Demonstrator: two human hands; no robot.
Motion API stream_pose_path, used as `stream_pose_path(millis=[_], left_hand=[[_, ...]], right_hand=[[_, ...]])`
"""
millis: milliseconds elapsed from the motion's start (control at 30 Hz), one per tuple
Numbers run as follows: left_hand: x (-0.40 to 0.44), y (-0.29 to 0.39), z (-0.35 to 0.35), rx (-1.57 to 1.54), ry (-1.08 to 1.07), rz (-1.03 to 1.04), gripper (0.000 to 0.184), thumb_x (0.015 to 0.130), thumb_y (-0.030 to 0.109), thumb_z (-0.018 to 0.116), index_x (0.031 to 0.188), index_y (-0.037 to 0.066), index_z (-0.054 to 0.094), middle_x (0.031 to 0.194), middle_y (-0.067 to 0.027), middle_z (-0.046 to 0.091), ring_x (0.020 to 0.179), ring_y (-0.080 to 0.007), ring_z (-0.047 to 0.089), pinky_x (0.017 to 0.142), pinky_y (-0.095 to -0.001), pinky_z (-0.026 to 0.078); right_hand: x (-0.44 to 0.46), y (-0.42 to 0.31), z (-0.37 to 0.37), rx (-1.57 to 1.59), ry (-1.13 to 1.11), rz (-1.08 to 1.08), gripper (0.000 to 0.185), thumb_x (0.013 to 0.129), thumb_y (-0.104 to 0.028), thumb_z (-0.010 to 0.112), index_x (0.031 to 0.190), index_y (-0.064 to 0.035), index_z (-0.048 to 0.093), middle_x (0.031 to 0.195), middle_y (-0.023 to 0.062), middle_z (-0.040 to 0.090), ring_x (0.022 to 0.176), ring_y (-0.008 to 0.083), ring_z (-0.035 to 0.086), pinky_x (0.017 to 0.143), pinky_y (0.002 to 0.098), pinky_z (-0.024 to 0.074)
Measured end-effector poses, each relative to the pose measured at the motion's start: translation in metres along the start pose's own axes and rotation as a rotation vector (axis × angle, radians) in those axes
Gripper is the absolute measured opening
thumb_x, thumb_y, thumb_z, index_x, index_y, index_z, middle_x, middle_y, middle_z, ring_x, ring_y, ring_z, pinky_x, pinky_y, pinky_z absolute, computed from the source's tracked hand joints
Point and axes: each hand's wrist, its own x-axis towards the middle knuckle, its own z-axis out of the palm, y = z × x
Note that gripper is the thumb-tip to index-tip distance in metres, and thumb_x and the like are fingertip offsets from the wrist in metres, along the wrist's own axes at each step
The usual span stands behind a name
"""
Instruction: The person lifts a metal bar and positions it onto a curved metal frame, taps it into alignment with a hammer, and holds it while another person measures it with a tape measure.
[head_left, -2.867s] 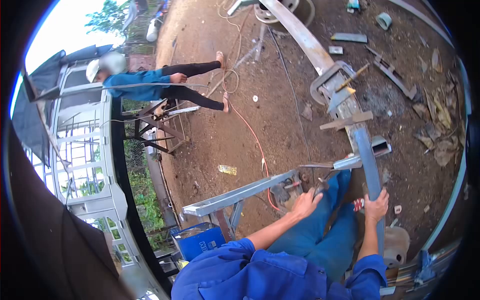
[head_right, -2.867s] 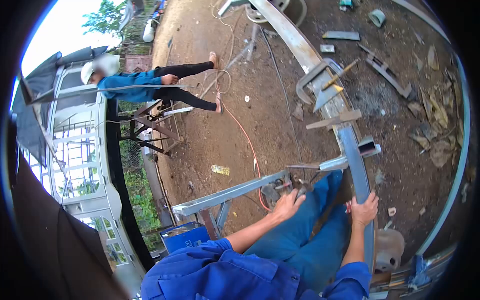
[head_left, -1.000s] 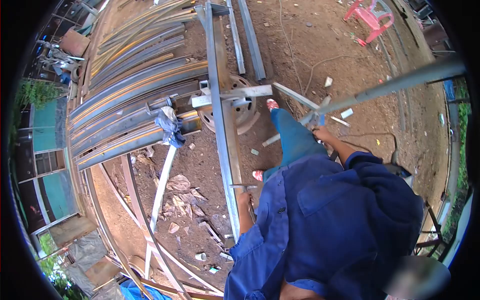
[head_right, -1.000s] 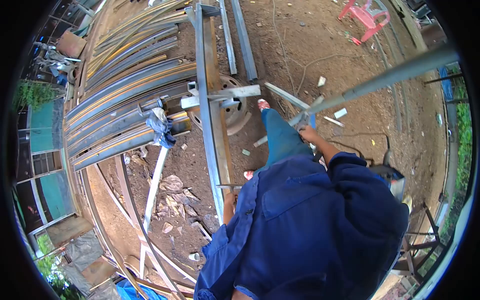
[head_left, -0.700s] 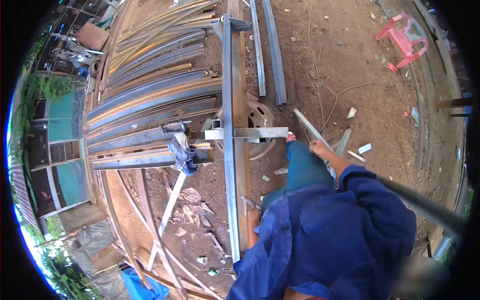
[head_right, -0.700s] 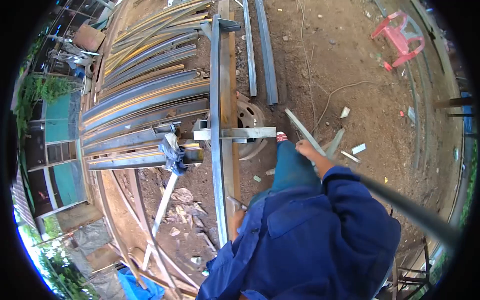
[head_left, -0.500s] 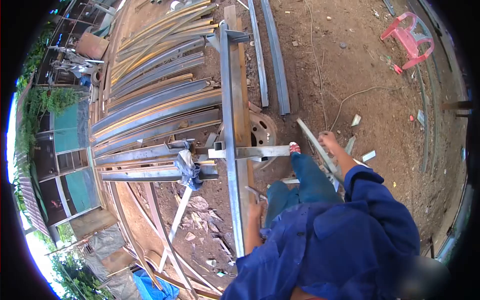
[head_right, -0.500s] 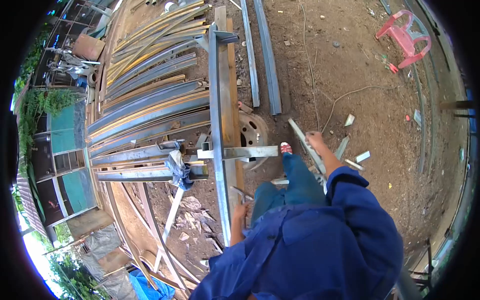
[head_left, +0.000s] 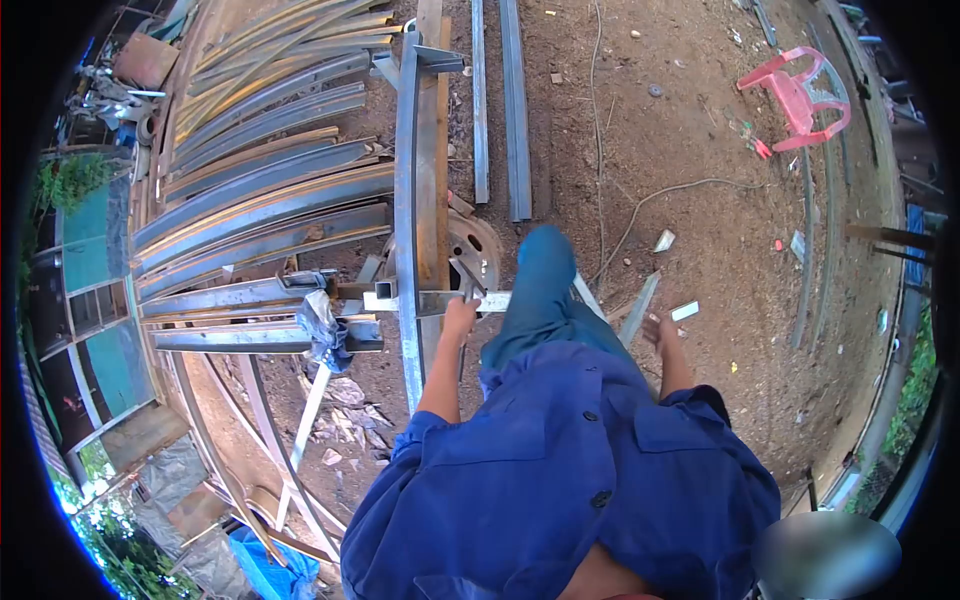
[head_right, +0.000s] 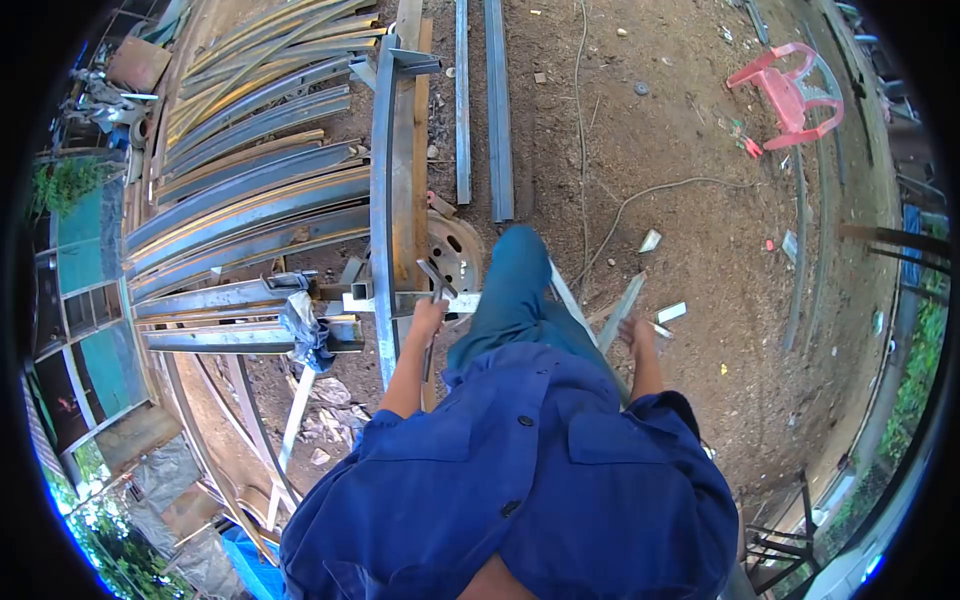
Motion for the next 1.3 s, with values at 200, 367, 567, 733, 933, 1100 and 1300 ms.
stream_pose_path(millis=[200, 367, 567, 733, 933, 1100, 1300], left_hand=[[0.054, 0.022, -0.009, -0.303, 0.028, -0.09, 0.021, 0.082, 0.017, 0.06, 0.079, -0.001, 0.049, 0.057, -0.0052, 0.046, 0.038, -0.0142, 0.042, 0.034, -0.0328, 0.03], [0.083, 0.025, -0.014, -0.193, 0.253, -0.091, 0.031, 0.081, 0.024, 0.06, 0.085, -0.007, 0.057, 0.06, -0.0143, 0.057, 0.047, -0.0205, 0.055, 0.047, -0.0377, 0.042], [0.119, 0.082, -0.025, -0.216, 0.454, -0.111, 0.037, 0.087, 0.028, 0.058, 0.094, -0.008, 0.057, 0.08, -0.0234, 0.062, 0.076, -0.0333, 0.061, 0.071, -0.0435, 0.045], [0.161, 0.183, -0.071, -0.287, 0.512, -0.075, 0.051, 0.088, 0.033, 0.058, 0.112, -0.011, 0.053, 0.095, -0.0311, 0.062, 0.093, -0.0449, 0.06, 0.081, -0.0475, 0.045], [0.21, 0.287, -0.107, -0.53, 0.752, 0.197, 0.033, 0.089, 0.019, 0.059, 0.109, -0.006, 0.056, 0.085, -0.0074, 0.061, 0.073, -0.0135, 0.052, 0.068, -0.0288, 0.045], [0.252, 0.32, -0.101, -0.523, 0.854, 0.083, 0.023, 0.085, 0.017, 0.066, 0.097, 0.0, 0.058, 0.07, -0.0093, 0.059, 0.056, -0.0167, 0.057, 0.055, -0.033, 0.047], [0.263, 0.336, -0.092, -0.648, 0.934, -0.049, 0.031, 0.09, 0.025, 0.059, 0.105, -0.003, 0.056, 0.077, -0.0114, 0.057, 0.064, -0.0196, 0.054, 0.062, -0.034, 0.046]], right_hand=[[0.004, -0.034, 0.041, -0.533, -0.116, 0.092, 0.039, 0.088, -0.03, 0.051, 0.121, -0.0082, 0.055, 0.105, 0.0085, 0.065, 0.091, 0.0268, 0.06, 0.078, 0.0432, 0.0443], [0.004, -0.189, 0.192, -0.884, -0.133, -0.201, 0.037, 0.089, -0.03, 0.053, 0.116, -0.0049, 0.058, 0.095, 0.0059, 0.064, 0.08, 0.0178, 0.061, 0.068, 0.0346, 0.0472], [0.068, -0.253, 0.524, -1.063, -0.509, -0.686, 0.068, 0.085, -0.045, 0.058, 0.125, 0.0099, 0.049, 0.126, 0.0285, 0.051, 0.121, 0.0312, 0.049, 0.099, 0.0361, 0.0373], [0.069, -0.261, 0.747, -0.781, -0.374, -0.635, 0.087, 0.084, -0.063, 0.052, 0.132, 0.0076, 0.038, 0.118, 0.0199, 0.053, 0.109, 0.0203, 0.051, 0.086, 0.0353, 0.045], [0.061, -0.28, 0.857, -0.61, 0.012, -0.511, 0.086, 0.085, -0.067, 0.042, 0.109, 0.0147, 0.055, 0.112, 0.0326, 0.057, 0.109, 0.0418, 0.054, 0.092, 0.0457, 0.0402], [0.086, -0.268, 0.862, -0.697, 0.114, -0.688, 0.078, 0.088, -0.06, 0.042, 0.103, 0.0139, 0.059, 0.103, 0.0342, 0.059, 0.101, 0.0457, 0.056, 0.09, 0.0494, 0.0416], [0.06, -0.276, 0.869, -0.795, 0.173, -0.587, 0.083, 0.088, -0.062, 0.038, 0.104, 0.0166, 0.059, 0.103, 0.0331, 0.06, 0.099, 0.0438, 0.058, 0.088, 0.0483, 0.0445]])
